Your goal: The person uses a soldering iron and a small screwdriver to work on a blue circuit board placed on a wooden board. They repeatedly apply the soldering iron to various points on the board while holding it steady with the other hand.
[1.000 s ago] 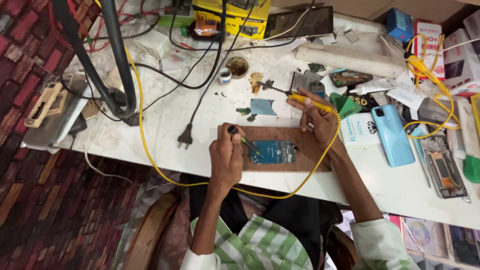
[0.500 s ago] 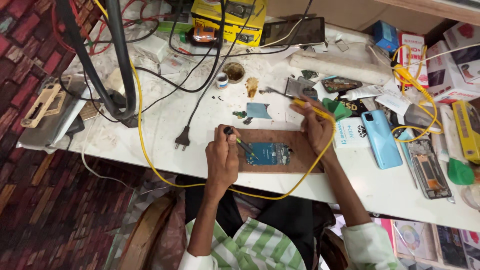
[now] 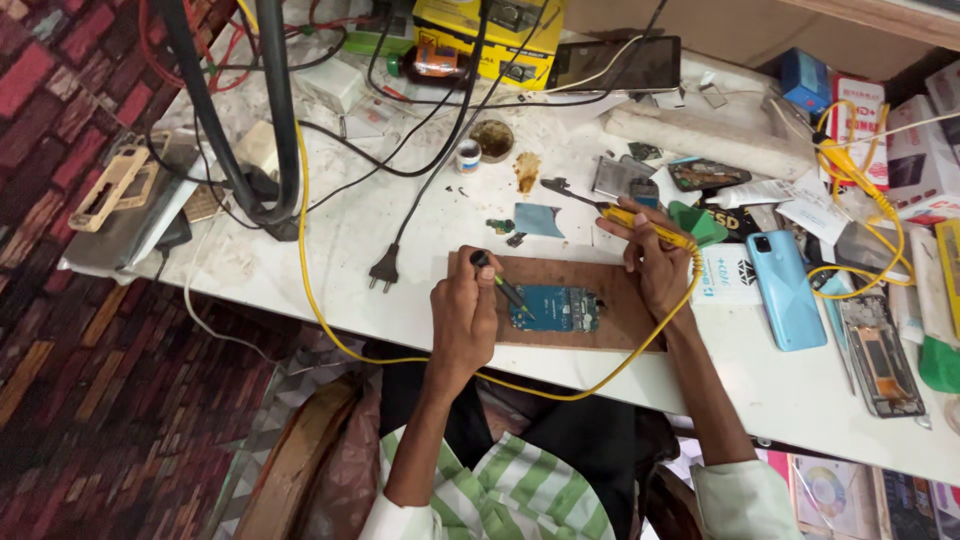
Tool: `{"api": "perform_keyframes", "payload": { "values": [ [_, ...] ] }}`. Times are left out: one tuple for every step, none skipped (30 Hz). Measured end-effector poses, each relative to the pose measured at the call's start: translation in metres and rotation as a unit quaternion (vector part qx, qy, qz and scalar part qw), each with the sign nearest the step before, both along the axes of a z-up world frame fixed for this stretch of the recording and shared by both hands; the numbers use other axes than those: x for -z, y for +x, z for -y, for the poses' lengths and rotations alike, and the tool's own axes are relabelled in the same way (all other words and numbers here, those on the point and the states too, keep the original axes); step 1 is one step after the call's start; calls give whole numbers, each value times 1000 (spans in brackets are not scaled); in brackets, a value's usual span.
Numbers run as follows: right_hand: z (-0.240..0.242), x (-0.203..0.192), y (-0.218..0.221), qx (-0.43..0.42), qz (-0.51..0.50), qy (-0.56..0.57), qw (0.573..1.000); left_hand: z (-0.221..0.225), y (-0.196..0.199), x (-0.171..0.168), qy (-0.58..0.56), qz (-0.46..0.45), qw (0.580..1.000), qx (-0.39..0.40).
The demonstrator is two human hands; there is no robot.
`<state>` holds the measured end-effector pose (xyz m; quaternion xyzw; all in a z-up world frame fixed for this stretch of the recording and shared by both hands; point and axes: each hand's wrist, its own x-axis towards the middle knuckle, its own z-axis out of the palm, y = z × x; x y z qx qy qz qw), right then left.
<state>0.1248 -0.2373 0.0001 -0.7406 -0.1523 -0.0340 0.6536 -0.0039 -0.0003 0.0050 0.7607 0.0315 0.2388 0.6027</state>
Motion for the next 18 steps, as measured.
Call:
{"api": "perform_keyframes", "payload": {
  "values": [
    [0, 1, 0, -5, -5, -3, 1000, 0, -1, 0, -2, -19, 1000, 2],
    [0, 0, 1, -9, -7, -5, 1000, 0, 1, 0, -3, -35, 999, 6],
    [0, 0, 2, -12, -10, -7, 1000, -1, 2, 0, -4, -51, 999, 10],
    [-1, -1, 3, 0, 12, -13, 1000, -1, 3, -1, -2, -36, 999, 8],
    [-2, -2, 5, 11, 33, -20, 999, -2, 4, -1, 0, -21, 1000, 6],
    [-1, -1, 3, 23, 51, -28, 998, -1, 2, 1, 0, -10, 1000, 3],
    [0, -1, -1, 27, 38, -21, 999, -1, -1, 2, 1, -3, 1000, 1],
    [1, -3, -2, 33, 30, -13, 999, -1, 0, 1, 3, 8, 1000, 0],
    [2, -4, -3, 39, 22, -5, 999, -1, 1, 1, 6, 19, 1000, -1],
    [1, -5, -2, 37, 18, -3, 999, -1, 1, 0, 7, 21, 1000, 0],
    [0, -5, -2, 35, 13, -1, 999, -1, 1, 0, 8, 23, 1000, 1],
    [0, -5, -2, 34, 9, 2, 999, -2, 1, -1, 10, 25, 1000, 2],
    [0, -4, -2, 27, 4, 1, 1000, -1, 1, -1, 7, 14, 1000, 5],
    [0, -3, 0, 19, -1, 1, 1000, -1, 0, -2, 5, 3, 1000, 7],
    [0, -2, 1, 11, -6, 1, 1000, -1, 1, -3, 3, -8, 1000, 10],
    [0, -1, 3, 14, -10, 6, 1000, -2, 1, -4, 5, -2, 1000, 10],
    [0, 0, 5, 16, -13, 12, 1000, -2, 2, -4, 7, 4, 1000, 10],
    [1, 2, 6, 18, -18, 15, 1000, -2, 1, -4, 7, 8, 1000, 9]
  ]
}}
